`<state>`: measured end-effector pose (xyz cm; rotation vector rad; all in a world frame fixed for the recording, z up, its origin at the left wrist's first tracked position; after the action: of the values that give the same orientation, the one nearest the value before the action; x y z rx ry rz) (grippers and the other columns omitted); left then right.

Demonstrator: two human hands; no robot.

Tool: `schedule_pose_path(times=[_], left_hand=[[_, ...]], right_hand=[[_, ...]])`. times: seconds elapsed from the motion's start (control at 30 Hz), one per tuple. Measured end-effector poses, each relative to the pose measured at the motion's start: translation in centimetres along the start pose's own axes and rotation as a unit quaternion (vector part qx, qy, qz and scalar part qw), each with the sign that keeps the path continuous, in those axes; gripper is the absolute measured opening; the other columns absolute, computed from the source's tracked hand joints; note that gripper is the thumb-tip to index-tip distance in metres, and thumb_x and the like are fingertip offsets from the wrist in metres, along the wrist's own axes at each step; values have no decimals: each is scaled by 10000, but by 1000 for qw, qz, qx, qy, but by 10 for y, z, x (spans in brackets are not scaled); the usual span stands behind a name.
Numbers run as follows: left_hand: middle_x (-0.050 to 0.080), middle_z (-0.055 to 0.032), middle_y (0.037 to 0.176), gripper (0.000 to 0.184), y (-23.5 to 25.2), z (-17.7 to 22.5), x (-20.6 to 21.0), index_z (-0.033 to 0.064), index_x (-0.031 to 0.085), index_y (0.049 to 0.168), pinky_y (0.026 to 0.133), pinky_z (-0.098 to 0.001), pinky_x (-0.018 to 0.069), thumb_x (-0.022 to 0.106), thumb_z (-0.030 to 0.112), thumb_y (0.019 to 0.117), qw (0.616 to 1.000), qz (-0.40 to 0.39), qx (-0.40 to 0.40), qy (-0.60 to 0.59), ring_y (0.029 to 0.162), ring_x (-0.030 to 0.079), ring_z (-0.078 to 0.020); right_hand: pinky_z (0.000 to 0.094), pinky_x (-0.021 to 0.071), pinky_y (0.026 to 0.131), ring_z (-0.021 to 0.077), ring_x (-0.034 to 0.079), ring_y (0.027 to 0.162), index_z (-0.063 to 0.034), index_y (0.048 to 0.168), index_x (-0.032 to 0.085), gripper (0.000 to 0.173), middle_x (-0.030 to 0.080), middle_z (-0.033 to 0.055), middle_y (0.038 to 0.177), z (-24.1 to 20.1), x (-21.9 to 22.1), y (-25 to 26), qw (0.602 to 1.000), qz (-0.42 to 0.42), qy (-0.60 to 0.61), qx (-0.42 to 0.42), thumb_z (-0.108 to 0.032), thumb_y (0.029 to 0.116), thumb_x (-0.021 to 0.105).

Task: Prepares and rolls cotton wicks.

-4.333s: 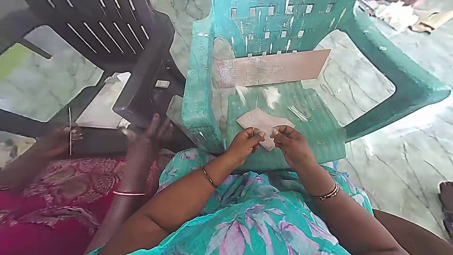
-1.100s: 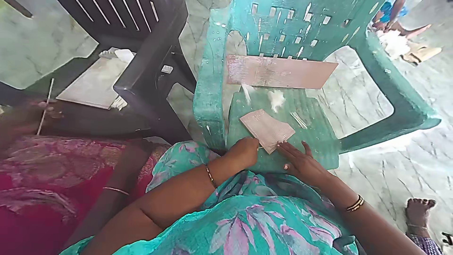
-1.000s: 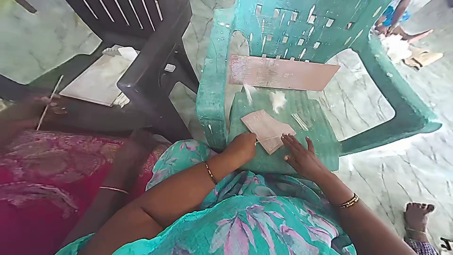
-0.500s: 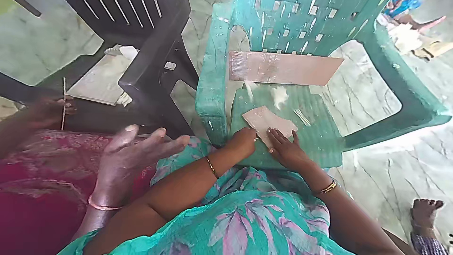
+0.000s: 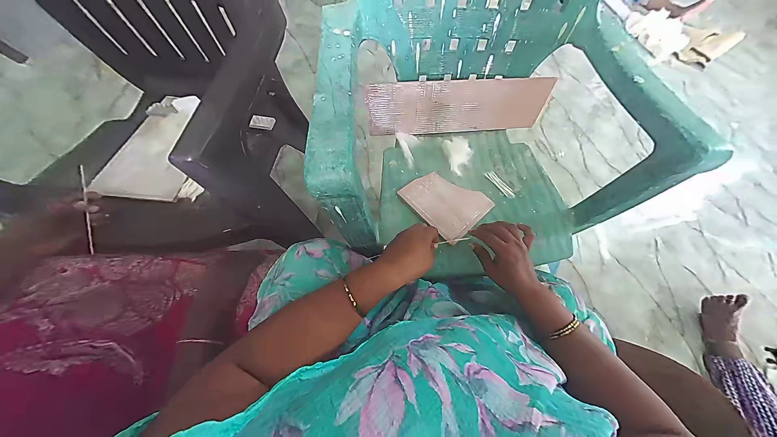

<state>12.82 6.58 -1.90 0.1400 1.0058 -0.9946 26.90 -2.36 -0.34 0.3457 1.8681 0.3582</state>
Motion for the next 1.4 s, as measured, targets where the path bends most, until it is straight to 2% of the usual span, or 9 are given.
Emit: schedule_pose_path(times=[0.33,0.5,0.6,0.7,0.77,0.93,1.07,1.23,1.4], left_hand=[[665,-180,1165,220,-3,6,-12,-7,696,1159,992,-511,519,537,95,1048,1000,17,11,8,1116,650,-326],[669,-191,1133,164,-5,-12,-44,-28,695,1083,968,-530,516,563,56,1031,995,91,-20,-29,1086,649,-335],[669,-173,1117,159,-4,-13,-46,-11,691,1078,955,-519,525,567,79,1037,994,94,-29,-45,1062,653,-318],[665,-167,1150,187,2,-12,-39,1,693,1114,980,-508,521,555,110,1050,997,68,-21,-37,1088,653,-309],[661,-158,1173,206,7,-14,-34,8,689,1136,1000,-491,514,537,126,1060,998,48,-18,-29,1116,646,-295],[650,-162,1215,246,13,-19,-27,6,676,1178,1038,-487,487,503,148,1076,998,9,-36,-41,1171,625,-296],[646,-162,1227,245,14,-18,-26,5,669,1176,1039,-477,487,500,153,1078,998,-6,-39,-51,1176,622,-288],[641,-153,1229,259,11,-11,-21,12,665,1199,1030,-467,490,486,160,1083,997,-34,-36,-59,1162,624,-277],[644,-150,1218,275,2,-1,-17,13,657,1215,1014,-435,495,469,167,1087,995,-58,-12,-80,1126,633,-252]], right_hand=[[684,367,1012,335,661,1130,-89,943,750,120,746,89,1043,3,-9,3,1000,-2,-10,14,-121,950,635],[694,359,1007,426,596,1185,-22,1066,748,180,709,196,1141,64,-30,11,977,-6,74,201,-137,1004,625],[536,479,953,289,636,1098,-15,1084,717,206,698,159,1131,99,-31,19,931,5,171,323,-187,1027,619],[426,477,812,177,603,879,-14,1081,705,219,683,110,980,129,-23,37,896,27,220,384,-206,1037,609],[491,475,828,233,621,887,-9,1075,723,254,696,143,957,148,-18,55,903,19,180,389,-233,1030,612],[700,418,943,446,628,1126,-36,1133,738,336,703,243,1127,171,-1,89,909,-87,32,407,-312,1047,567],[724,375,967,445,597,1193,-89,1138,756,334,699,228,1182,180,13,94,893,-125,9,432,-337,1047,552],[714,422,959,448,623,1163,-70,1148,753,321,703,236,1173,192,6,87,888,-86,54,449,-309,1043,568],[636,447,906,381,647,1032,-24,1114,738,311,708,223,1065,179,-9,101,903,-52,87,418,-282,1048,579]])
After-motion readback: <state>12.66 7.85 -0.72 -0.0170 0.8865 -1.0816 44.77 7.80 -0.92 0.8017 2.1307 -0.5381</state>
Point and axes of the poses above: each hand's wrist, its own y-axis towards the middle knuckle, its own x-axis out of the palm, z = x × y, the point moved 9 cm from there along y, towards the middle knuckle
